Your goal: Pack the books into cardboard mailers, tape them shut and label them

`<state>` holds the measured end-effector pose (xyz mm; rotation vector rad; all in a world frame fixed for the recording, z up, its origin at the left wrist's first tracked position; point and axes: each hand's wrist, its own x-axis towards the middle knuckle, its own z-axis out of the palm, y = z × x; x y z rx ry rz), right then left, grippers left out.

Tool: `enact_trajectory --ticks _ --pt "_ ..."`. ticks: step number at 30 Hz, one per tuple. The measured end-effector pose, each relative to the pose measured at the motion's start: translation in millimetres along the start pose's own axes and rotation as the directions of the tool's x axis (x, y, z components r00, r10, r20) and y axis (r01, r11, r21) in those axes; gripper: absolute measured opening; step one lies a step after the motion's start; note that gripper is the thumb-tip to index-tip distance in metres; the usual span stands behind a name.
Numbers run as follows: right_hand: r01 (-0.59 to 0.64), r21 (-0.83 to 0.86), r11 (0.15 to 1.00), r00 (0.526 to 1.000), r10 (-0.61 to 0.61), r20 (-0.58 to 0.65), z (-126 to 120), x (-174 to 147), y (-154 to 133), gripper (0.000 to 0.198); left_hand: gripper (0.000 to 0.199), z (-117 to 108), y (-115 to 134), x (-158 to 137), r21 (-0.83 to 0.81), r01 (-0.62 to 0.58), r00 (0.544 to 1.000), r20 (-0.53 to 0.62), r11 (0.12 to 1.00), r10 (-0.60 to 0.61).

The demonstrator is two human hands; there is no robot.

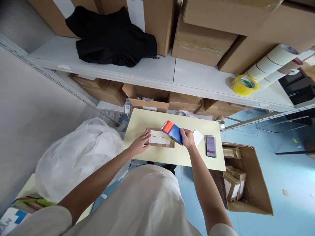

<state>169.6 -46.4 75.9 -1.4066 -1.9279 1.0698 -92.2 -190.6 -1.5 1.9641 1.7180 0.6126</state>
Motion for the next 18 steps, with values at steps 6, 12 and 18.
enact_trajectory --ticks 6,12,18 --pt "0.019 -0.162 0.987 0.958 0.029 0.286 24.0 26.4 -12.8 0.056 0.038 -5.2 12.3 8.4 -0.274 0.136 0.973 -0.143 0.952 -0.18" --pt "0.0 -0.132 0.991 0.954 0.04 0.299 20.1 26.5 -1.9 0.058 0.047 -13.9 33.2 36.5 -0.598 0.273 0.841 -0.232 0.753 -0.489" --pt "-0.008 -0.076 0.997 0.952 0.031 0.304 19.3 24.2 2.6 0.057 0.035 -12.4 47.6 64.5 -0.781 0.485 0.783 0.189 0.392 -0.592"
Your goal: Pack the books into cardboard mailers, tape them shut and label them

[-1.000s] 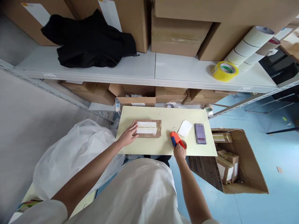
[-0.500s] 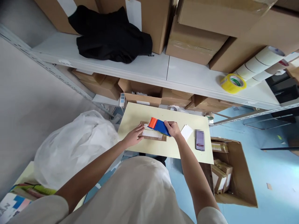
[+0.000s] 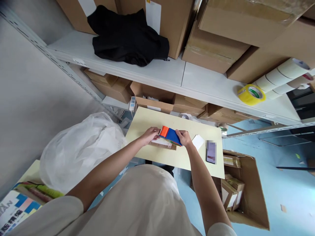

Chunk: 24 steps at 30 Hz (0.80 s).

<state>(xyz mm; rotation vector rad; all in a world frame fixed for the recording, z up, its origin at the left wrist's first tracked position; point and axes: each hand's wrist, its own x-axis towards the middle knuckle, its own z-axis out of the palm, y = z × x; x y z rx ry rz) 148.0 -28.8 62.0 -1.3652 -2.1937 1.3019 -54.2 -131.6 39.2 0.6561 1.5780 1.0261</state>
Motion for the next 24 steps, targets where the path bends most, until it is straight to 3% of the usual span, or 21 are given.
enact_trajectory --ticks 2,6,10,14,17,22,24 --pt "0.014 -0.001 1.0 1.0 -0.014 0.005 0.6 -0.6 -2.0 0.056 0.024 1.9 1.9 2.6 -0.021 0.008 0.999 0.048 1.0 -0.007" --pt "0.085 -0.086 0.993 0.996 -0.083 0.026 -4.4 -3.0 -12.2 0.056 0.016 -11.3 -1.0 1.4 -0.008 -0.048 0.999 0.008 0.999 0.048" --pt "0.133 -0.302 0.944 0.991 -0.135 0.013 -23.6 -6.5 -12.4 0.057 0.021 -54.1 -14.9 -3.5 0.106 -0.105 0.984 -0.13 0.989 0.118" --pt "0.081 -0.498 0.863 0.996 -0.095 -0.003 -35.1 -7.1 1.5 0.058 0.024 -88.7 -37.8 -1.3 0.181 -0.043 0.974 -0.212 0.983 0.081" --pt "0.062 -0.583 0.81 0.998 -0.068 0.012 -30.3 -5.8 7.5 0.059 0.023 -85.9 -54.6 6.6 0.272 0.001 0.969 -0.237 0.962 0.066" --pt "0.041 -0.629 0.776 0.998 -0.055 -0.003 -22.4 -6.9 7.4 0.058 0.016 -58.4 -78.1 17.0 0.439 0.044 0.96 -0.267 0.898 0.083" --pt "0.034 -0.633 0.773 0.998 -0.058 -0.016 -22.1 -8.3 7.5 0.058 0.03 -51.6 -88.8 17.8 0.488 0.054 0.953 -0.286 0.871 0.101"
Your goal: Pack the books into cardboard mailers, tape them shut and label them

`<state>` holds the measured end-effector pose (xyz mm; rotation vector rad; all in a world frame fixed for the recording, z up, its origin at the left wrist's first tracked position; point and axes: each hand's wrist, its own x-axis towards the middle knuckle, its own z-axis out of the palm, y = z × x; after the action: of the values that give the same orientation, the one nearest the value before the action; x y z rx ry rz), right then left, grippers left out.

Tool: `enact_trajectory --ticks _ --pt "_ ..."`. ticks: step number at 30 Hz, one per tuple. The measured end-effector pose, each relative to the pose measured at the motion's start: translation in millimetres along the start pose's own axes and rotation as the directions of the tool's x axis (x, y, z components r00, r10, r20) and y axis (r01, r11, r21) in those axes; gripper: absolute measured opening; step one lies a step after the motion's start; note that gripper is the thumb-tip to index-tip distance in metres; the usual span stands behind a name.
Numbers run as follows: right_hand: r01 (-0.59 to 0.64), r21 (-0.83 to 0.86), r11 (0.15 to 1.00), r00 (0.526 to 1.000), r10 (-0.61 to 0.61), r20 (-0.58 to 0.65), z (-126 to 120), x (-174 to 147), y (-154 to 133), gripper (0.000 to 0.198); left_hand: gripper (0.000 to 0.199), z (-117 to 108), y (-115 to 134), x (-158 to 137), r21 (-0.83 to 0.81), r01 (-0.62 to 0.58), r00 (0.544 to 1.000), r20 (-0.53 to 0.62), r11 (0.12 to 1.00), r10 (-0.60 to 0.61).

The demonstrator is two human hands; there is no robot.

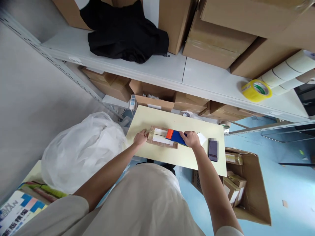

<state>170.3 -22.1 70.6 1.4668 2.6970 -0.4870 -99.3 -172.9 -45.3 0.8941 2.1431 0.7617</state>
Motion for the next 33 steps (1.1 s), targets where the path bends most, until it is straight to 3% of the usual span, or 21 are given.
enact_trajectory --ticks 4,8,10,12,13,15,19,21,28,33 --pt "-0.001 0.002 1.0 1.0 0.001 -0.01 1.1 -2.7 1.3 0.058 0.049 6.8 -14.7 -5.3 0.057 -0.081 0.997 -0.007 0.995 0.082" --pt "0.0 0.0 1.0 1.0 0.0 -0.006 2.5 -4.1 2.4 0.059 0.059 -11.6 -6.7 -12.9 0.081 -0.225 0.974 -0.021 0.971 0.227" --pt "0.009 0.011 1.0 1.0 -0.009 0.004 2.4 -4.6 2.7 0.058 0.081 -21.5 12.3 -17.2 0.176 -0.428 0.903 0.036 0.886 0.429" --pt "0.011 0.019 1.0 1.0 -0.011 0.01 1.7 -5.1 2.2 0.057 0.11 -23.5 37.0 -20.1 0.289 -0.654 0.755 0.199 0.699 0.624" --pt "0.01 0.022 1.0 1.0 -0.01 0.013 1.3 -5.4 1.5 0.056 0.12 -21.0 49.1 -20.8 0.321 -0.723 0.69 0.286 0.612 0.665" --pt "0.021 0.036 0.999 0.999 -0.022 0.029 0.4 -5.5 -0.4 0.055 0.127 -11.0 68.3 -20.9 0.361 -0.768 0.64 0.391 0.529 0.662" --pt "0.051 0.104 0.993 0.996 -0.059 0.072 -1.6 -5.5 2.3 0.055 0.117 8.2 79.7 -18.9 0.403 -0.728 0.685 0.394 0.555 0.613" --pt "0.047 0.133 0.99 0.993 -0.06 0.098 -4.0 -7.9 15.6 0.056 0.113 10.6 78.8 -19.1 0.416 -0.726 0.687 0.398 0.547 0.608" --pt "-0.061 0.039 0.997 0.978 0.052 0.203 -7.3 -27.4 105.3 0.06 0.118 4.0 83.9 -16.8 0.557 -0.716 0.691 0.48 0.421 0.54" --pt "-0.084 -0.037 0.996 0.963 0.091 0.255 11.9 -22.8 101.7 0.064 0.123 17.6 96.1 -24.7 0.63 -0.695 0.712 0.533 0.347 0.458"
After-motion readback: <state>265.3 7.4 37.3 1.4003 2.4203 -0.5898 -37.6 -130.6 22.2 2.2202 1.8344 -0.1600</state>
